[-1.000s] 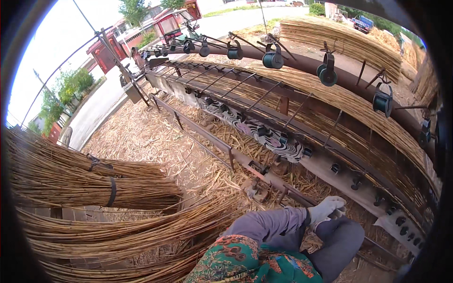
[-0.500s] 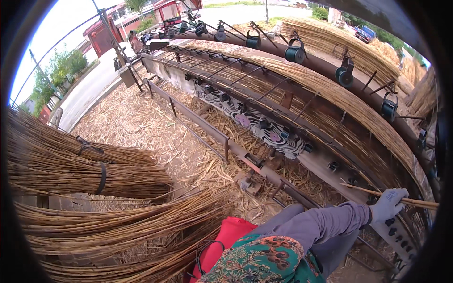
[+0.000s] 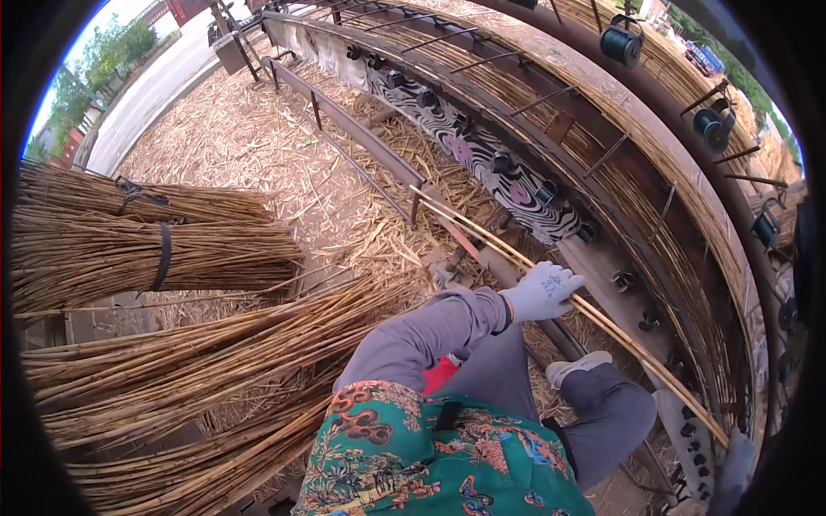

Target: Operating a large manual weaving machine to bind reeds into mats, including threading spools and arranging plant material.

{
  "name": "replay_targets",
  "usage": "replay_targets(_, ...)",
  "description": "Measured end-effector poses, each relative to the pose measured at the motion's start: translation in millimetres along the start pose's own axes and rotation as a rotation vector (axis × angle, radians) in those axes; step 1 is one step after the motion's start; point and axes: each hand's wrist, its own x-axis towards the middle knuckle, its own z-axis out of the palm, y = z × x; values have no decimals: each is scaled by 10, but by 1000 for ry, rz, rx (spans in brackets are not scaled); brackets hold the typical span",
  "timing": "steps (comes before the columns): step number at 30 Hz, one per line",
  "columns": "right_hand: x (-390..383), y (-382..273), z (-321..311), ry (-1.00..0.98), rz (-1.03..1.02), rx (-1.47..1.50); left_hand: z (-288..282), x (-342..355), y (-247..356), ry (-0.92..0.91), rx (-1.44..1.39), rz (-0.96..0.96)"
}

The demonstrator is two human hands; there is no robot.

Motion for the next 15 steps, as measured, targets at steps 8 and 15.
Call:
replay_targets(8, 1186, -1356, 638, -631, 177, 649, 48, -204, -677, -381, -21, -28)
replay_targets(15, 1916, -1663, 467, -1285, 230, 993, -141, -443, -1138, -394, -20, -208)
